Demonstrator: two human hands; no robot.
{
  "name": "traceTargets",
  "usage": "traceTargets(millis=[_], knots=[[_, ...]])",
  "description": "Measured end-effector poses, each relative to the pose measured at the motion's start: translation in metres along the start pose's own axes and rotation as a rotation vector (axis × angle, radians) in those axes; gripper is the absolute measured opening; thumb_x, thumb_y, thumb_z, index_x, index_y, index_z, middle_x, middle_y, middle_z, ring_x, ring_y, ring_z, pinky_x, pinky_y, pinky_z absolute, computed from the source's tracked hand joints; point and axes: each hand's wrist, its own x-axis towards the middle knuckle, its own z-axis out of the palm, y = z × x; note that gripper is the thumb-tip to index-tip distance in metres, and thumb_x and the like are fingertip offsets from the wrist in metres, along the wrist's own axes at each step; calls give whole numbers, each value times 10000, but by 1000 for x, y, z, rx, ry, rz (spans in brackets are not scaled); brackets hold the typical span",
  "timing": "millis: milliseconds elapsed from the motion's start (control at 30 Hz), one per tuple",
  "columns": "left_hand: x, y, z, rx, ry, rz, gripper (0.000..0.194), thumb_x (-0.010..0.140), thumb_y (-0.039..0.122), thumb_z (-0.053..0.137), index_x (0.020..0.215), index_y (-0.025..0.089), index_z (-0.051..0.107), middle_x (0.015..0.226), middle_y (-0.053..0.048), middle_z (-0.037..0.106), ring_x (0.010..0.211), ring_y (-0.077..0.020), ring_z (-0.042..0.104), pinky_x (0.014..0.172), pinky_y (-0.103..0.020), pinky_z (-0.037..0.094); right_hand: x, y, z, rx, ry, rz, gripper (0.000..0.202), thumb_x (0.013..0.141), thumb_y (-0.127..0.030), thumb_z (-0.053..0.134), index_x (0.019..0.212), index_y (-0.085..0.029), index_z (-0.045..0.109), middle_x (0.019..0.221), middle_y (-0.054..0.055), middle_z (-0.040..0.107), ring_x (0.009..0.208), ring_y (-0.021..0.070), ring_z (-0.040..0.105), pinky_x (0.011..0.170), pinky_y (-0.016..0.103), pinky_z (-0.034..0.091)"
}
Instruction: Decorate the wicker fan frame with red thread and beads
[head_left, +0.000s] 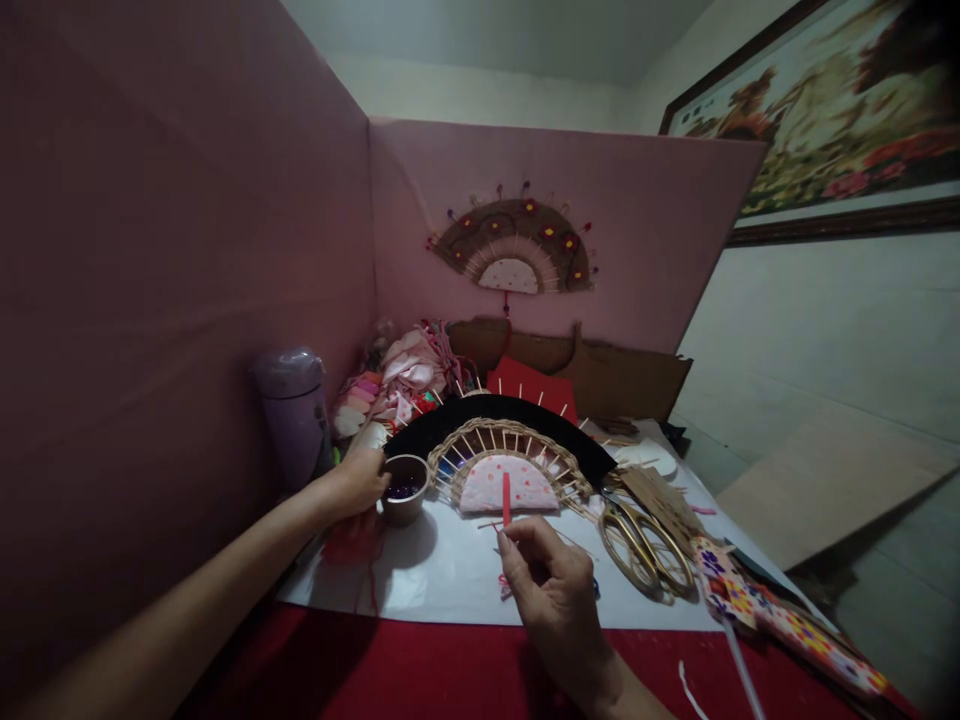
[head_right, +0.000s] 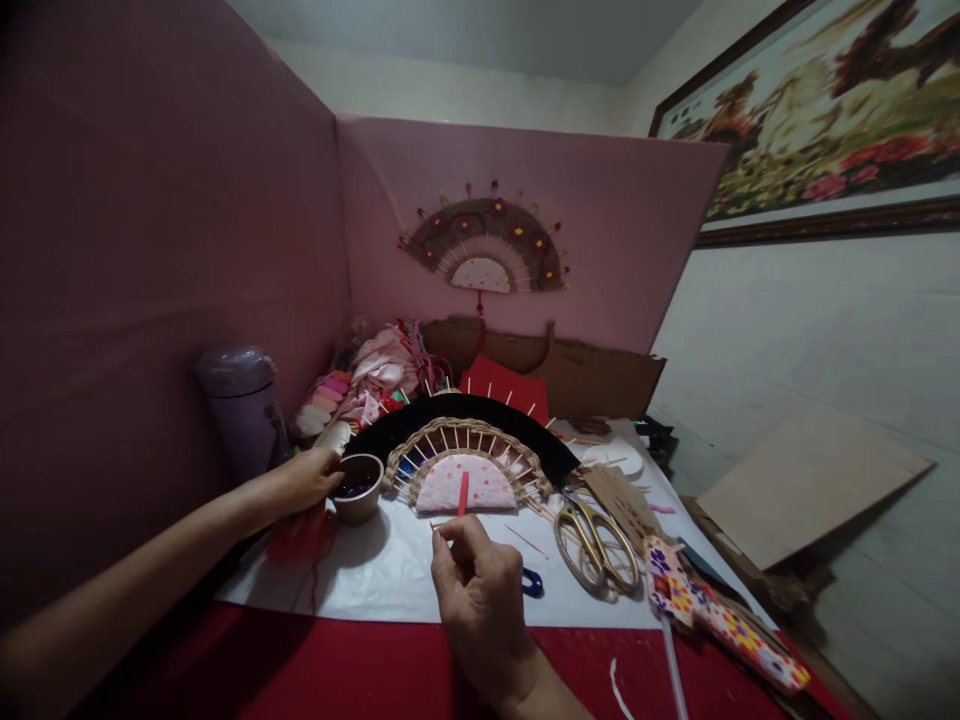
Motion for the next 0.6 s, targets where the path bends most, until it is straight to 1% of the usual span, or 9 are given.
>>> traceTargets(millis=[100,167,200,267,300,367,433,500,600], knots=[[-16,-2,11,79,119,3,126,758,216,469,636,197,494,530,-8,524,533,-154,536,501,-254,327,-1,0,0,-1,2,-3,181,887,-284,508,735,-190,538,502,-61,429,422,94,436,432,205,353],[-32,0,18,159,234,31,145,813,241,412,725,198,520,564,-17,538,545,-162,543,523,-266,317,-1,0,0,-1,0,1,174,885,-283,511,742,-189,542,498,-62,432,421,94,441,433,204,355],[-39,1,22,171,261,56,175,837,248,378,786,197,538,587,-21,559,553,-166,552,527,-265,317,0,0,0,-2,-4,4,173,885,-284,511,744,-189,544,495,-62,434,420,94,442,434,203,354],[-52,4,27,165,293,77,230,856,254,338,836,196,560,615,-33,592,576,-178,572,530,-264,323,0,-1,-1,-3,-14,7,176,886,-284,508,743,-187,542,489,-63,433,419,93,441,435,203,353],[-57,5,30,161,331,106,241,860,257,336,868,192,568,637,-37,606,590,-181,581,540,-264,331,1,-2,-1,-5,-15,4,176,886,-284,507,743,-187,542,489,-63,433,417,92,439,434,203,351],[-63,6,36,131,386,113,276,869,267,332,981,181,570,619,-31,604,572,-182,585,547,-264,353,1,-3,-1,-16,-12,-4,178,885,-282,508,739,-185,540,492,-63,427,415,90,428,429,203,344],[-65,5,41,85,392,94,300,872,269,337,1048,174,561,567,-14,584,532,-179,580,545,-264,375,2,-3,-1,-35,1,-16,184,882,-280,509,727,-186,539,487,-67,407,408,87,407,418,203,329],[-64,3,46,17,361,77,291,866,261,345,1031,176,569,522,1,564,490,-176,572,524,-265,389,2,-3,-1,-52,12,-25,187,881,-277,510,720,-187,539,484,-69,396,407,87,396,414,205,323],[-64,2,48,-120,319,48,289,864,280,335,1005,181,566,489,15,552,409,-168,544,446,-261,379,2,-3,-1,-60,14,-29,174,878,-277,516,731,-187,546,486,-68,408,406,88,396,411,207,323]])
